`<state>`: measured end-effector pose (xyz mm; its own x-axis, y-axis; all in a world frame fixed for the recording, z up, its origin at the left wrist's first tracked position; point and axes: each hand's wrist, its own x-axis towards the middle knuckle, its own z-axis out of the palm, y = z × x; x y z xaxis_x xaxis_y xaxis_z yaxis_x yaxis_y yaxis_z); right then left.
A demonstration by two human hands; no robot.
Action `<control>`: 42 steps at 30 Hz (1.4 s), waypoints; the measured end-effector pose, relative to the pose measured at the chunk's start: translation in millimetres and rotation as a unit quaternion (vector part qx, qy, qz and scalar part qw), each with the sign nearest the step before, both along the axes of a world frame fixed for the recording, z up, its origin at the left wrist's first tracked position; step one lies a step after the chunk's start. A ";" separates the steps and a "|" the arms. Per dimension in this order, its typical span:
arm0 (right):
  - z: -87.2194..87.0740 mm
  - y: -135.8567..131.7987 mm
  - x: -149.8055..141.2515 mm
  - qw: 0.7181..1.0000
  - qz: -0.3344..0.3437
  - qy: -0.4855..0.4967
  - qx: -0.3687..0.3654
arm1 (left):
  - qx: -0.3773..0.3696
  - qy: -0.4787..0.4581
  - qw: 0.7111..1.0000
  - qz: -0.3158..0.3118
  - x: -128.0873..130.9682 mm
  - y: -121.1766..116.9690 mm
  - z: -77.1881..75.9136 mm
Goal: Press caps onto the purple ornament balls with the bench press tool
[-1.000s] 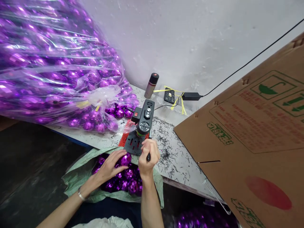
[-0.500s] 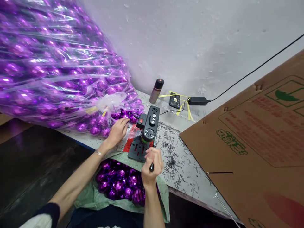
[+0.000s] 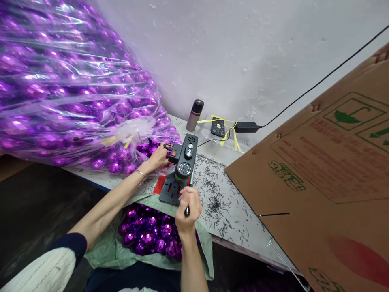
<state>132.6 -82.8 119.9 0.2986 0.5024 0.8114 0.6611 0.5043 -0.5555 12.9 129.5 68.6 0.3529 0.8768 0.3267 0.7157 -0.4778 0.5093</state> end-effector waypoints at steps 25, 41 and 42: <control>14.9 -1.3 2.1 0.999 0.009 0.022 -0.025 | -0.407 -0.368 0.836 0.021 -6.2 -142.4 -30.1; 10.4 -2.2 3.0 1.000 0.013 0.008 -0.021 | -0.169 -0.140 0.971 -0.091 -8.4 -133.4 -37.7; 10.4 -2.4 2.9 1.000 0.011 0.006 -0.022 | -0.150 -0.133 0.975 -0.092 -6.9 -132.3 -40.4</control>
<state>135.5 -85.2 130.3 0.2975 0.5438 0.7847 0.6435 0.4929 -0.5856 6.0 -2.8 28.2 0.4509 0.8768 0.1669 0.4550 -0.3867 0.8021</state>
